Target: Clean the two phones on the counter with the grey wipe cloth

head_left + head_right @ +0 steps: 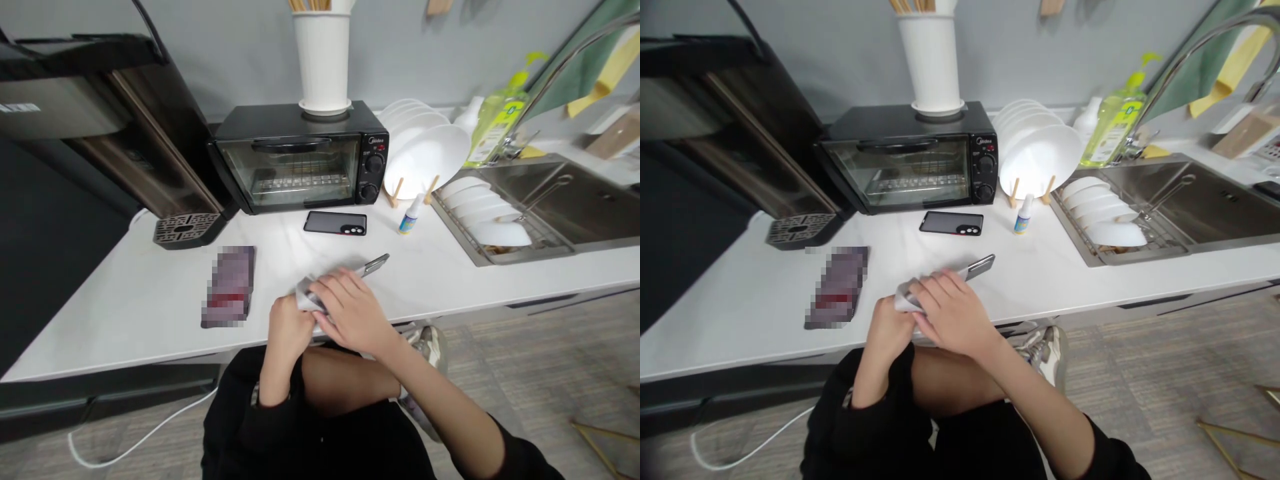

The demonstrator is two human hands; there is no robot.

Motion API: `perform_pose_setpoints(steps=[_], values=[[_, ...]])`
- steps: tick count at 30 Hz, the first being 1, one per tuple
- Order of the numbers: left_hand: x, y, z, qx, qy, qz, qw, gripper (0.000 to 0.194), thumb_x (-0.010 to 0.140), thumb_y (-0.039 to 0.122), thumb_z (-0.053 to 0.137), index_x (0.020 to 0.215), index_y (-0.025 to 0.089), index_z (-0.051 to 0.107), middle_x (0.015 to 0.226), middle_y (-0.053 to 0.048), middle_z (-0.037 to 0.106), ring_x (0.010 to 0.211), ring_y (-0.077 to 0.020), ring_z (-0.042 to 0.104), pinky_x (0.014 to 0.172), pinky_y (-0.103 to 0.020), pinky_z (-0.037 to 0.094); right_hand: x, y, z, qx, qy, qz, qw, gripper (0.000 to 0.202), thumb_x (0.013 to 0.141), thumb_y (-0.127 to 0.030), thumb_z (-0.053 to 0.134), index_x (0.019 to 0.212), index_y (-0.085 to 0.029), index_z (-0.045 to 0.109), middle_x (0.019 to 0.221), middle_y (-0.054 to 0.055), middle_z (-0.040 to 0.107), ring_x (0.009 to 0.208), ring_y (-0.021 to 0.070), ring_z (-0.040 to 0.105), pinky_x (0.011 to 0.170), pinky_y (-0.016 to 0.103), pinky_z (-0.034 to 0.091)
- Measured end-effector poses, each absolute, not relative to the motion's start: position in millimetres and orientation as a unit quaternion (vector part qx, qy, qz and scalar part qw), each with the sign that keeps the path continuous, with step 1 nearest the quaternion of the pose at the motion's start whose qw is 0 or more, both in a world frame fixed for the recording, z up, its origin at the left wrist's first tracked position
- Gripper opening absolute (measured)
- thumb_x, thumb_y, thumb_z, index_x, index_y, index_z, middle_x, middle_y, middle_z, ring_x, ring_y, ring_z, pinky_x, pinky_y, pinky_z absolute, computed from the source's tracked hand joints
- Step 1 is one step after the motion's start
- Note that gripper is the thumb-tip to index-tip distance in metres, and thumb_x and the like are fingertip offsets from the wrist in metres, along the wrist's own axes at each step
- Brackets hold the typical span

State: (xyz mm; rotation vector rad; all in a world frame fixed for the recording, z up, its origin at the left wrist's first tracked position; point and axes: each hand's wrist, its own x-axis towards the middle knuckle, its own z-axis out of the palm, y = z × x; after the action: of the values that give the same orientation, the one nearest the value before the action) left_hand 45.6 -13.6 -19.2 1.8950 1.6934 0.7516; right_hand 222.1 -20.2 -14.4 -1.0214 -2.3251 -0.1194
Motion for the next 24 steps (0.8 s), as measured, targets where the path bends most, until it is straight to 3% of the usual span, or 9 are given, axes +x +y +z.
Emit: perform_pose_setpoints(steps=[3, 5, 9, 11, 14, 19, 22, 24], values=[[50, -17, -19, 0.668, 0.61, 0.318, 0.284, 0.022, 0.09, 0.037, 0.067, 0.085, 0.021, 0.081, 0.087, -0.005, 0.082, 0.078, -0.0245, 0.074, 0.069, -0.03, 0.048, 257, -4, -15, -0.483, -0.816, -0.066, 0.309, 0.041, 0.107, -0.048, 0.044, 0.121, -0.014, 0.063, 0.112, 0.015, 0.068, 0.107, 0.0317, 0.06, 0.115, 0.055, 0.043], [53, -19, -19, 0.656, 0.608, 0.336, 0.297, 0.026, 0.09, 0.045, 0.069, 0.095, 0.023, 0.083, 0.097, -0.005, 0.084, 0.087, -0.0257, 0.076, 0.074, -0.03, 0.051, 269, 1, -17, -0.547, -0.768, -0.077, 0.324, 0.045, 0.107, -0.054, 0.042, 0.114, -0.014, 0.063, 0.11, 0.016, 0.067, 0.109, 0.034, 0.059, 0.116, 0.06, 0.04], [52, -21, -18, 0.671, 0.611, 0.325, 0.265, 0.026, 0.09, 0.039, 0.064, 0.082, 0.019, 0.079, 0.08, -0.005, 0.081, 0.072, -0.022, 0.072, 0.065, -0.027, 0.047, 235, -12, -22, -0.538, -0.771, -0.064, 0.336, 0.063, 0.103, -0.066, 0.043, 0.128, -0.01, 0.058, 0.133, 0.023, 0.063, 0.143, 0.0413, 0.043, 0.124, 0.067, 0.026], [48, -21, -19, 0.694, 0.587, 0.329, 0.256, 0.025, 0.086, 0.031, 0.058, 0.068, 0.018, 0.071, 0.065, -0.003, 0.073, 0.06, -0.0185, 0.066, 0.058, -0.026, 0.043, 208, -23, -22, -0.48, -0.811, -0.038, 0.331, 0.062, 0.105, -0.062, 0.044, 0.137, -0.01, 0.054, 0.141, 0.02, 0.061, 0.15, 0.037, 0.038, 0.128, 0.061, 0.024], [45, -22, -19, 0.711, 0.557, 0.348, 0.252, 0.024, 0.081, 0.028, 0.056, 0.059, 0.019, 0.061, 0.056, -0.001, 0.065, 0.052, -0.0156, 0.058, 0.055, -0.025, 0.041, 197, -27, -18, -0.412, -0.853, -0.004, 0.32, 0.059, 0.106, -0.056, 0.045, 0.143, -0.012, 0.053, 0.143, 0.016, 0.063, 0.147, 0.0298, 0.045, 0.13, 0.051, 0.025], [54, -25, -10, 0.667, 0.621, 0.323, 0.256, 0.029, 0.09, 0.041, 0.064, 0.077, 0.018, 0.076, 0.075, -0.003, 0.078, 0.067, -0.0188, 0.069, 0.063, -0.025, 0.045, 246, -3, -17, -0.523, -0.777, -0.038, 0.347, 0.055, 0.106, -0.057, 0.045, 0.132, -0.011, 0.057, 0.131, 0.019, 0.066, 0.138, 0.0351, 0.053, 0.126, 0.059, 0.029], [56, -25, -11, 0.667, 0.615, 0.324, 0.269, 0.026, 0.093, 0.04, 0.064, 0.088, 0.02, 0.08, 0.085, -0.005, 0.082, 0.076, -0.021, 0.074, 0.069, -0.026, 0.05, 247, -4, -19, -0.565, -0.743, -0.05, 0.356, 0.061, 0.105, -0.062, 0.042, 0.129, -0.009, 0.057, 0.133, 0.023, 0.063, 0.147, 0.0417, 0.042, 0.125, 0.066, 0.026], [52, -23, -17, 0.686, 0.602, 0.326, 0.248, 0.021, 0.09, 0.032, 0.063, 0.081, 0.019, 0.077, 0.078, -0.005, 0.079, 0.069, -0.0201, 0.071, 0.067, -0.026, 0.05, 228, -17, -21, -0.524, -0.777, -0.031, 0.348, 0.069, 0.103, -0.067, 0.042, 0.135, -0.007, 0.055, 0.138, 0.023, 0.062, 0.153, 0.0411, 0.035, 0.126, 0.064, 0.025]])
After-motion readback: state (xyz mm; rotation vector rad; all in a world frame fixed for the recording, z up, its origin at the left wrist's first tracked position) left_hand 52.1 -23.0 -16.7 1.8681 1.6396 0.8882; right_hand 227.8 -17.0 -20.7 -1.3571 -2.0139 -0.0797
